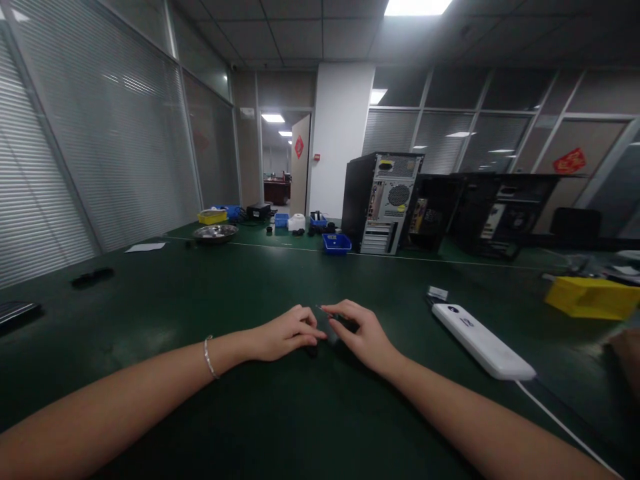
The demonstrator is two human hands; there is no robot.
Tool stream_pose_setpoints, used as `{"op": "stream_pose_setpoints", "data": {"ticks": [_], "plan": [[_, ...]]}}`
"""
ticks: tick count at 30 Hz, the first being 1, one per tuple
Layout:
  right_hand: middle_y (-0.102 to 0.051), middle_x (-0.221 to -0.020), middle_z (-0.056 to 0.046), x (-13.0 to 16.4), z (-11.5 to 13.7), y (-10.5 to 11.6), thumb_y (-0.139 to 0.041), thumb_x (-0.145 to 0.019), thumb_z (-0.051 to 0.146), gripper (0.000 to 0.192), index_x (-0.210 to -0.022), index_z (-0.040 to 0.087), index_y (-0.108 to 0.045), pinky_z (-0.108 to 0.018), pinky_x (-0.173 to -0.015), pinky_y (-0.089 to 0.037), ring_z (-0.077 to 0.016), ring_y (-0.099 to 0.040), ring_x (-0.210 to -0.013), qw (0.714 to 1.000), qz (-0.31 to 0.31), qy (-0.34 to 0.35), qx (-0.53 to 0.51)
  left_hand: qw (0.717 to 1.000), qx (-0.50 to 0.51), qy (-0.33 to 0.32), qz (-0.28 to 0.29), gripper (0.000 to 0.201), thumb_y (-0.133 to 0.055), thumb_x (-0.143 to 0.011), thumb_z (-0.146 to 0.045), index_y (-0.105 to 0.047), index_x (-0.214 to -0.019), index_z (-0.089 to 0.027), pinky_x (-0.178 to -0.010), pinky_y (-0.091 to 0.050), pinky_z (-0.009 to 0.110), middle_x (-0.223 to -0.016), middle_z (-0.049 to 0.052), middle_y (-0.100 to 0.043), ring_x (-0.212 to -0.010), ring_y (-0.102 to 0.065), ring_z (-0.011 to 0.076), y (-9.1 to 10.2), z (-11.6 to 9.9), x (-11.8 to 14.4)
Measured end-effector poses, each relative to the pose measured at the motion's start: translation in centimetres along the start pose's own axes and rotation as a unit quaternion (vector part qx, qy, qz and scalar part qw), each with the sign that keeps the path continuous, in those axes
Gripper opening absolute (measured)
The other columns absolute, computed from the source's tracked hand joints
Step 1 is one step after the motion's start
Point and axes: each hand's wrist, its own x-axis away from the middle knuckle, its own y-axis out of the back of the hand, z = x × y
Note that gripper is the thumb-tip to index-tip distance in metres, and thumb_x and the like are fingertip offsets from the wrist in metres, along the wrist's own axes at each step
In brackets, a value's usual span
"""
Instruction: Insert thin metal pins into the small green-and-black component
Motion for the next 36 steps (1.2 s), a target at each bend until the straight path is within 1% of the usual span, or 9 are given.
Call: {"op": "stream_pose_setpoints", "data": {"ticks": [3,6,8,11,14,20,25,30,36], "plan": [[-0.064,-0.09,-0.004,0.0,0.1,0.2,-0.054,-0.087,0.021,0.022,-0.107,0.021,-0.065,-0.029,-0.069,-0.045,-0.017,-0.058,-0.079,1.0,0.0,0.002,0.004,0.999,0.008,0.01,-0.04,0.031,-0.041,-0.093,-0.031,-0.061,-0.116,-0.028,-0.088,-0.038,0.031,-0.106,0.005,-0.054,-0.1,-0.048,0.02,0.0,-0.2,0.0],[-0.063,-0.09,-0.003,0.0,0.0,0.4,-0.055,-0.086,0.019,0.016,-0.1,0.02,-0.064,-0.028,-0.068,-0.044,-0.0169,-0.057,-0.078,1.0,0.018,-0.01,0.017,0.993,0.004,0.051,-0.105,0.035,-0.035,-0.094,-0.034,-0.066,-0.103,-0.021,-0.081,-0.04,0.03,-0.097,0.006,-0.056,-0.092,-0.051,0.0192,0.4,-0.9,0.2],[-0.062,-0.088,-0.002,0.1,-0.3,0.5,-0.057,-0.084,0.019,0.014,-0.097,0.02,-0.062,-0.027,-0.066,-0.044,-0.0165,-0.057,-0.076,0.999,0.038,-0.028,0.024,0.988,-0.02,0.092,-0.123,0.035,-0.038,-0.092,-0.041,-0.065,-0.093,-0.018,-0.072,-0.041,0.028,-0.088,0.004,-0.057,-0.081,-0.052,0.0178,0.7,-1.6,0.4],[-0.062,-0.085,0.0,0.2,-0.4,0.5,-0.061,-0.08,0.017,0.021,-0.1,0.022,-0.056,-0.025,-0.063,-0.043,-0.0153,-0.057,-0.071,0.995,0.083,-0.046,0.026,0.982,-0.071,0.144,-0.097,0.041,-0.053,-0.079,-0.058,-0.059,-0.09,-0.018,-0.059,-0.038,0.025,-0.081,0.002,-0.056,-0.069,-0.051,0.0169,0.5,-2.6,0.6],[-0.062,-0.086,0.001,0.1,-0.1,0.6,-0.063,-0.077,0.015,0.026,-0.1,0.023,-0.052,-0.024,-0.063,-0.043,-0.0154,-0.057,-0.072,0.991,0.125,-0.033,0.037,0.98,-0.114,0.148,-0.066,0.052,-0.061,-0.066,-0.066,-0.056,-0.089,-0.019,-0.058,-0.037,0.027,-0.084,0.003,-0.057,-0.071,-0.052,0.0195,-0.2,-3.1,0.6],[-0.062,-0.091,0.0,-0.3,0.9,0.6,-0.063,-0.078,0.015,0.029,-0.101,0.024,-0.049,-0.024,-0.066,-0.043,-0.0174,-0.058,-0.079,0.982,0.176,0.013,0.07,0.984,-0.118,0.124,-0.058,0.036,-0.059,-0.077,-0.049,-0.054,-0.096,-0.019,-0.066,-0.041,0.029,-0.092,0.006,-0.057,-0.08,-0.053,0.0216,-0.8,-3.2,0.6],[-0.063,-0.093,-0.001,-0.1,0.6,0.4,-0.063,-0.08,0.018,0.026,-0.101,0.023,-0.049,-0.025,-0.069,-0.042,-0.018,-0.059,-0.082,0.981,0.168,0.013,0.092,0.991,-0.018,0.123,-0.058,0.028,-0.06,-0.078,-0.037,-0.055,-0.099,-0.019,-0.063,-0.043,0.027,-0.092,0.003,-0.053,-0.076,-0.051,0.0172,0.0,-2.8,0.8],[-0.063,-0.091,0.001,-0.1,0.0,0.4,-0.069,-0.075,0.022,0.033,-0.1,0.023,-0.049,-0.024,-0.066,-0.042,-0.0177,-0.06,-0.079,0.985,0.159,-0.03,0.066,0.983,0.127,0.1,-0.082,0.035,-0.067,-0.074,-0.026,-0.056,-0.107,-0.019,-0.075,-0.047,0.03,-0.104,0.004,-0.052,-0.084,-0.054,0.0161,0.1,-1.1,0.6],[-0.061,-0.097,0.0,-0.1,0.3,0.8,-0.066,-0.078,0.019,0.027,-0.097,0.023,-0.048,-0.027,-0.068,-0.045,-0.0161,-0.058,-0.078,0.995,0.051,-0.06,-0.054,0.91,0.395,0.099,-0.083,0.042,-0.068,-0.073,-0.012,-0.05,-0.111,-0.018,-0.09,-0.047,0.039,-0.106,0.006,-0.059,-0.1,-0.06,0.021,-0.8,-0.1,0.2]]}}
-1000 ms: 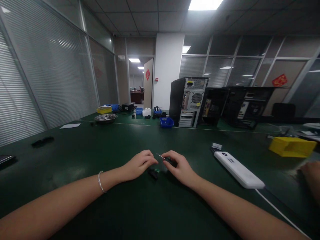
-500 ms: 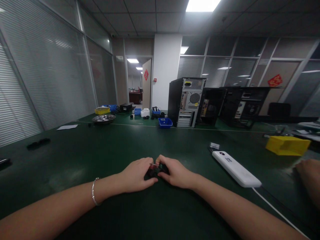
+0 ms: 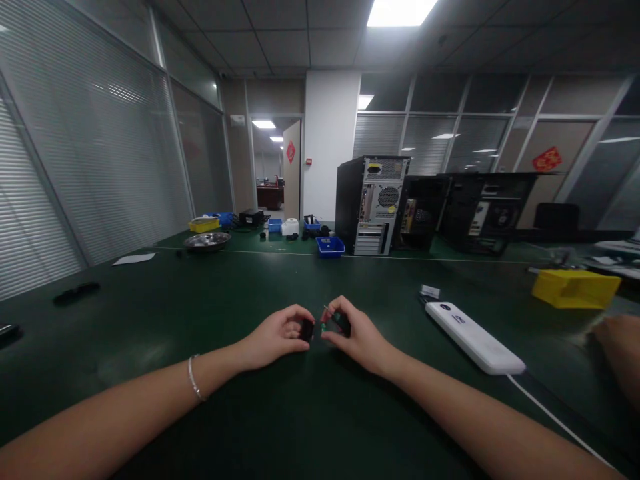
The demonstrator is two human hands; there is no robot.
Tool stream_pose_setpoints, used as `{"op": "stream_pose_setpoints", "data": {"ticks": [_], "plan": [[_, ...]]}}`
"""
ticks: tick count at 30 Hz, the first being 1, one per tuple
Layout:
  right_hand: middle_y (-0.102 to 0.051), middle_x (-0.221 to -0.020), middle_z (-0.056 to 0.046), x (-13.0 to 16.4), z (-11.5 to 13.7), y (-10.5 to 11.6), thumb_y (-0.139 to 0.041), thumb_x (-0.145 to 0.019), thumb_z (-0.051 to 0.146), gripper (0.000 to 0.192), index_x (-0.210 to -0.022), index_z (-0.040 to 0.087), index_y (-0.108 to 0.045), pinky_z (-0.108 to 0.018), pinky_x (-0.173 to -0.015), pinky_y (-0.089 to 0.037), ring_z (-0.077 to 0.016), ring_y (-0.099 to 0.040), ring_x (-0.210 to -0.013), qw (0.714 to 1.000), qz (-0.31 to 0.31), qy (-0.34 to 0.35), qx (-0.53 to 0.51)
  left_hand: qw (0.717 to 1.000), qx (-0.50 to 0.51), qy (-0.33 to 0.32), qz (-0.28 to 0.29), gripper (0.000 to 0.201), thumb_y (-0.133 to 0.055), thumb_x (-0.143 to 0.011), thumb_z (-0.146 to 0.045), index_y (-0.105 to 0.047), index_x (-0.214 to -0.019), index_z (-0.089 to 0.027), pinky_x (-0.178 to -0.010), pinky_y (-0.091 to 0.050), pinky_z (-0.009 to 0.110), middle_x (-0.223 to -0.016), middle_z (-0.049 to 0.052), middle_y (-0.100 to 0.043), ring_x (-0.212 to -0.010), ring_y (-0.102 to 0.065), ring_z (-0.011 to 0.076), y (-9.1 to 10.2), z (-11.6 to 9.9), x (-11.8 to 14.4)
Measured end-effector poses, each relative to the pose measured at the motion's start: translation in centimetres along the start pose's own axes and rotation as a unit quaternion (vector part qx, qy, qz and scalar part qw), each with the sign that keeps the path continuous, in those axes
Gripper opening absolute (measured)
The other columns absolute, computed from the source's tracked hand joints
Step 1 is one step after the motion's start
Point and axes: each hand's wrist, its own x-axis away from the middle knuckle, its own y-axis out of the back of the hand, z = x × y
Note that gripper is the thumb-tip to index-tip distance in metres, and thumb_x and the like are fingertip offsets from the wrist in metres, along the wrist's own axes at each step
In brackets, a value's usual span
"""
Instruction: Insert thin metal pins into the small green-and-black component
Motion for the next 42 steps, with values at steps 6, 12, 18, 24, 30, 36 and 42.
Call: {"op": "stream_pose_setpoints", "data": {"ticks": [6,12,18,24,30,36,42], "plan": [[-0.059,-0.095,-0.001,0.3,0.8,-1.0,-0.067,-0.078,0.019,0.025,-0.092,0.022,-0.046,-0.029,-0.073,-0.046,-0.0179,-0.057,-0.087,0.99,-0.064,0.018,-0.125,0.997,0.07,0.01,-0.007,0.044,-0.07,-0.073,-0.013,-0.048,-0.111,-0.017,-0.086,-0.05,0.043,-0.099,0.006,-0.063,-0.089,-0.066,0.0226,-1.0,0.2,0.0],[-0.058,-0.092,-0.001,0.7,1.5,-2.0,-0.067,-0.076,0.016,0.024,-0.091,0.021,-0.048,-0.028,-0.073,-0.045,-0.0165,-0.056,-0.082,0.991,-0.073,0.009,-0.116,0.998,0.066,0.007,-0.014,0.045,-0.068,-0.074,-0.013,-0.046,-0.112,-0.017,-0.077,-0.053,0.041,-0.082,0.003,-0.065,-0.082,-0.069,0.0233,-1.7,0.4,-0.1],[-0.059,-0.091,-0.001,0.7,1.4,-2.5,-0.066,-0.075,0.014,0.023,-0.089,0.021,-0.049,-0.03,-0.076,-0.044,-0.0172,-0.056,-0.085,0.99,-0.089,0.015,-0.104,0.998,0.047,-0.008,-0.051,0.042,-0.069,-0.072,-0.012,-0.048,-0.108,-0.017,-0.074,-0.054,0.038,-0.076,-0.001,-0.061,-0.076,-0.068,0.0204,-2.1,0.2,0.0],[-0.059,-0.093,-0.001,0.8,1.4,-2.5,-0.064,-0.075,0.011,0.023,-0.089,0.022,-0.048,-0.03,-0.078,-0.044,-0.0172,-0.056,-0.086,0.992,-0.093,0.017,-0.087,0.997,0.026,-0.02,-0.069,0.04,-0.07,-0.071,-0.011,-0.048,-0.104,-0.017,-0.071,-0.054,0.036,-0.074,-0.002,-0.06,-0.072,-0.067,0.0181,-2.2,0.0,0.0],[-0.059,-0.09,-0.001,0.9,1.3,-2.4,-0.063,-0.078,0.015,0.019,-0.088,0.022,-0.048,-0.028,-0.074,-0.044,-0.0166,-0.056,-0.083,0.994,-0.092,0.036,-0.049,0.996,0.067,-0.028,-0.05,0.029,-0.064,-0.08,-0.021,-0.048,-0.103,-0.016,-0.076,-0.052,0.038,-0.091,0.006,-0.065,-0.08,-0.067,0.0195,-2.3,-0.4,0.0],[-0.059,-0.096,-0.002,1.0,1.7,-2.3,-0.061,-0.078,0.011,0.018,-0.087,0.021,-0.049,-0.028,-0.078,-0.043,-0.0167,-0.056,-0.088,0.992,-0.087,0.089,-0.033,0.993,0.081,-0.043,-0.078,0.033,-0.06,-0.083,-0.026,-0.048,-0.112,-0.016,-0.071,-0.05,0.033,-0.092,0.007,-0.065,-0.078,-0.064,0.0184,-2.5,-0.1,-0.6],[-0.06,-0.092,-0.003,0.5,0.9,-1.8,-0.063,-0.08,0.019,0.016,-0.08,0.022,-0.047,-0.03,-0.078,-0.044,-0.0183,-0.057,-0.088,0.991,-0.118,0.052,-0.047,0.987,0.07,-0.028,-0.14,0.032,-0.059,-0.083,-0.032,-0.058,-0.107,-0.011,-0.074,-0.046,0.032,-0.094,0.01,-0.066,-0.081,-0.062,0.019,-0.3,1.1,-1.2]]}}
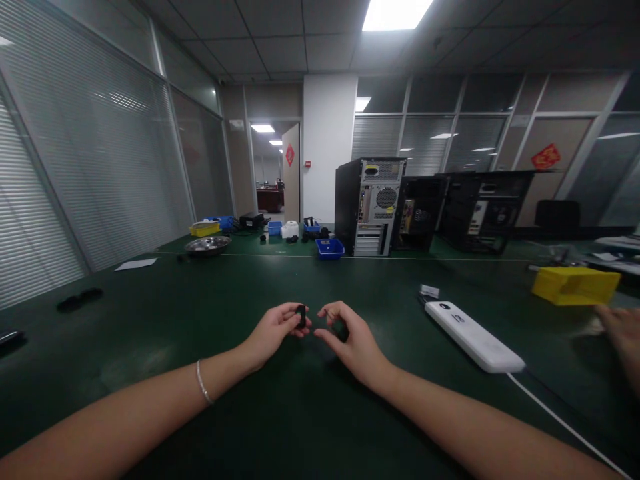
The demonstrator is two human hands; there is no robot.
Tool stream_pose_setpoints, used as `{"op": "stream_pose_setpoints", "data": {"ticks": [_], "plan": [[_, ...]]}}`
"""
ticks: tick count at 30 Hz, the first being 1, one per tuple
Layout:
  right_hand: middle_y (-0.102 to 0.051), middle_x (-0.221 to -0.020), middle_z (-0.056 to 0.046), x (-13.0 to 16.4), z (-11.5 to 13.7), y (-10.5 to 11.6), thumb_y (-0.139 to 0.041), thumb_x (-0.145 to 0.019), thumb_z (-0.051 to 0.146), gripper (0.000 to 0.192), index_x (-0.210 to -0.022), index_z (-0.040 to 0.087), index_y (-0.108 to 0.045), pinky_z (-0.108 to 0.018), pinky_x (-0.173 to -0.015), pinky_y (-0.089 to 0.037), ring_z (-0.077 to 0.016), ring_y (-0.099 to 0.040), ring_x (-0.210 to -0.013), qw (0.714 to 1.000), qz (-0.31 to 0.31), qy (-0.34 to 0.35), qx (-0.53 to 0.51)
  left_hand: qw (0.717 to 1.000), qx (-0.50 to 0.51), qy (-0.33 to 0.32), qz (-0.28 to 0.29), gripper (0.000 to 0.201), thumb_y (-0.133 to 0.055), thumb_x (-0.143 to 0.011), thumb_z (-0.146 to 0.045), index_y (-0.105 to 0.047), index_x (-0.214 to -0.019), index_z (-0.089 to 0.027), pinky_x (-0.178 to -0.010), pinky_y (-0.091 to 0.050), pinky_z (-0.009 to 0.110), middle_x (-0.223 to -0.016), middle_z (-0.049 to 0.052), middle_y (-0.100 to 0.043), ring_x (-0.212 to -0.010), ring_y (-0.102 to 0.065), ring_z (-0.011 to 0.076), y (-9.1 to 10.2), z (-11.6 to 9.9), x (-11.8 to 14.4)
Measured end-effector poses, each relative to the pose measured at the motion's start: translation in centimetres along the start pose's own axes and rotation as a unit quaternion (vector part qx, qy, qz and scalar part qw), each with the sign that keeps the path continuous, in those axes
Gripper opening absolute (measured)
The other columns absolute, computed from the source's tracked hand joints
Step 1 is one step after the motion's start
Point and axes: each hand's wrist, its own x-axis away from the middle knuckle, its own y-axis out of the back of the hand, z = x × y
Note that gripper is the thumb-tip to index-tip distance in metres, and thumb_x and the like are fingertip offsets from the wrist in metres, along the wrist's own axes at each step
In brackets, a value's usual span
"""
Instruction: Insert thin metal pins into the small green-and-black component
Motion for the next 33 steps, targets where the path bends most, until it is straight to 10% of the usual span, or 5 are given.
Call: {"op": "stream_pose_setpoints", "data": {"ticks": [21,33], "plan": [[-0.028,-0.044,0.009,-1.0,-2.9,0.8,-0.046,-0.081,0.061,0.05,-0.052,0.023,-0.032,-0.021,-0.034,-0.02,-0.0067,-0.025,-0.034,0.965,0.015,-0.204,-0.164,1.0,-0.008,-0.01,-0.004,0.029,-0.051,-0.087,-0.035,-0.06,-0.1,-0.011,-0.068,-0.039,0.029,-0.081,0.006,-0.06,-0.073,-0.053,0.0159,1.6,-0.4,-0.6],[-0.055,-0.078,0.002,-0.9,-1.6,1.1,-0.059,-0.083,0.031,0.012,-0.086,0.021,-0.052,-0.027,-0.065,-0.043,-0.0165,-0.053,-0.072,0.994,0.028,-0.107,0.018,0.995,-0.092,0.025,-0.006,0.039,-0.051,-0.087,-0.039,-0.057,-0.119,-0.017,-0.071,-0.039,0.028,-0.088,0.003,-0.056,-0.078,-0.049,0.0158,1.2,-0.5,0.1]]}}
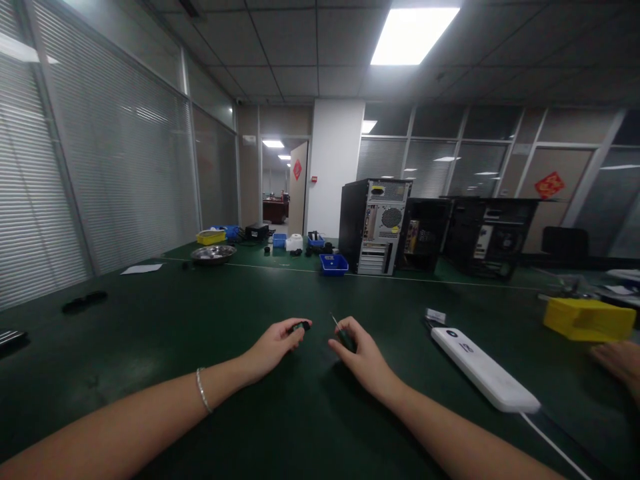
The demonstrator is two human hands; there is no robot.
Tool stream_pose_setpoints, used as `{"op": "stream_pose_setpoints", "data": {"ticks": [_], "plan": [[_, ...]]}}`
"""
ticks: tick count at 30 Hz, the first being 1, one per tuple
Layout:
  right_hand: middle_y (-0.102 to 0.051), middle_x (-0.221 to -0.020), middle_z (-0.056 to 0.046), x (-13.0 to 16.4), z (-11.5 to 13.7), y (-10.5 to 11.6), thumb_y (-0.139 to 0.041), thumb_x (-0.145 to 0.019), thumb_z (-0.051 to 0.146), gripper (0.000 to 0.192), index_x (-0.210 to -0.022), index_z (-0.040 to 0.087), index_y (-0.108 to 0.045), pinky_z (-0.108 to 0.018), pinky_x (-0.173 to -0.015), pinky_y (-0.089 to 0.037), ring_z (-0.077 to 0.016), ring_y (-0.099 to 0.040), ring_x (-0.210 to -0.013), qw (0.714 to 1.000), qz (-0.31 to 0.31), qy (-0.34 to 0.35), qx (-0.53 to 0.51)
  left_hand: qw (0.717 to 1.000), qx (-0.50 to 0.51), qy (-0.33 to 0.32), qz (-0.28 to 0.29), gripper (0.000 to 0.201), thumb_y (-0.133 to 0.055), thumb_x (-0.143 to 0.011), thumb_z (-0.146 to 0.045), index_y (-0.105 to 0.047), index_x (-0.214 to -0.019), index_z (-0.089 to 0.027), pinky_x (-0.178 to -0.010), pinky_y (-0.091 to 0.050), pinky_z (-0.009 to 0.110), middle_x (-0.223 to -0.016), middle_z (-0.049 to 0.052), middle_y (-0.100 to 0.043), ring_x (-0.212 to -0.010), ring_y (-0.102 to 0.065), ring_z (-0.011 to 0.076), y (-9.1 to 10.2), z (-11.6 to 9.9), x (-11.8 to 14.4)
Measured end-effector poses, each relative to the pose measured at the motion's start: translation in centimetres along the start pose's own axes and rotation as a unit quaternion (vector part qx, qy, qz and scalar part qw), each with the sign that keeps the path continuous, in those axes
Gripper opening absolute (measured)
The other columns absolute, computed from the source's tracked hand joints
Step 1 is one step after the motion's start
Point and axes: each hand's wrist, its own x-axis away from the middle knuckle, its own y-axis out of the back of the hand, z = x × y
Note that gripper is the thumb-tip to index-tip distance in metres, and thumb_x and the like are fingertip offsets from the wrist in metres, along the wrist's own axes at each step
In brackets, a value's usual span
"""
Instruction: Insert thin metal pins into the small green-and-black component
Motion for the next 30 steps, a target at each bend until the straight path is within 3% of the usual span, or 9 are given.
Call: {"op": "stream_pose_setpoints", "data": {"ticks": [5,11,20,30], "plan": [[-0.059,-0.085,0.0,0.5,0.4,-0.4,-0.05,-0.087,0.019,0.01,-0.096,0.022,-0.05,-0.028,-0.068,-0.043,-0.017,-0.056,-0.076,0.996,0.035,0.066,0.039,0.995,-0.054,-0.068,0.045,0.026,-0.052,-0.087,-0.029,-0.056,-0.111,-0.02,-0.076,-0.043,0.03,-0.092,0.003,-0.059,-0.084,-0.055,0.0178,-0.8,-0.8,0.9],[-0.062,-0.103,-0.003,1.1,1.5,-0.3,-0.054,-0.083,0.014,0.028,-0.109,0.025,-0.055,-0.032,-0.082,-0.044,-0.0207,-0.058,-0.092,0.987,0.082,0.117,0.074,0.995,-0.05,-0.086,0.006,0.019,-0.057,-0.082,-0.024,-0.062,-0.1,-0.018,-0.078,-0.045,0.03,-0.093,0.004,-0.061,-0.086,-0.058,0.0188,-0.9,-0.7,0.8],[-0.062,-0.098,-0.003,1.1,1.6,0.0,-0.056,-0.083,0.014,0.031,-0.11,0.028,-0.06,-0.032,-0.078,-0.045,-0.0214,-0.058,-0.089,0.986,0.069,0.108,0.107,0.988,-0.098,-0.115,-0.023,0.02,-0.056,-0.082,-0.021,-0.065,-0.1,-0.019,-0.089,-0.042,0.033,-0.101,0.006,-0.063,-0.098,-0.056,0.0219,-0.7,-0.8,0.9],[-0.061,-0.097,-0.003,1.1,1.0,0.0,-0.056,-0.082,0.013,0.032,-0.109,0.029,-0.062,-0.029,-0.074,-0.046,-0.0196,-0.06,-0.084,0.975,0.075,0.126,0.164,0.975,-0.199,-0.103,-0.005,0.021,-0.054,-0.083,-0.023,-0.064,-0.102,-0.019,-0.079,-0.043,0.031,-0.099,0.005,-0.062,-0.091,-0.056,0.0212,-0.7,-1.7,1.3]]}}
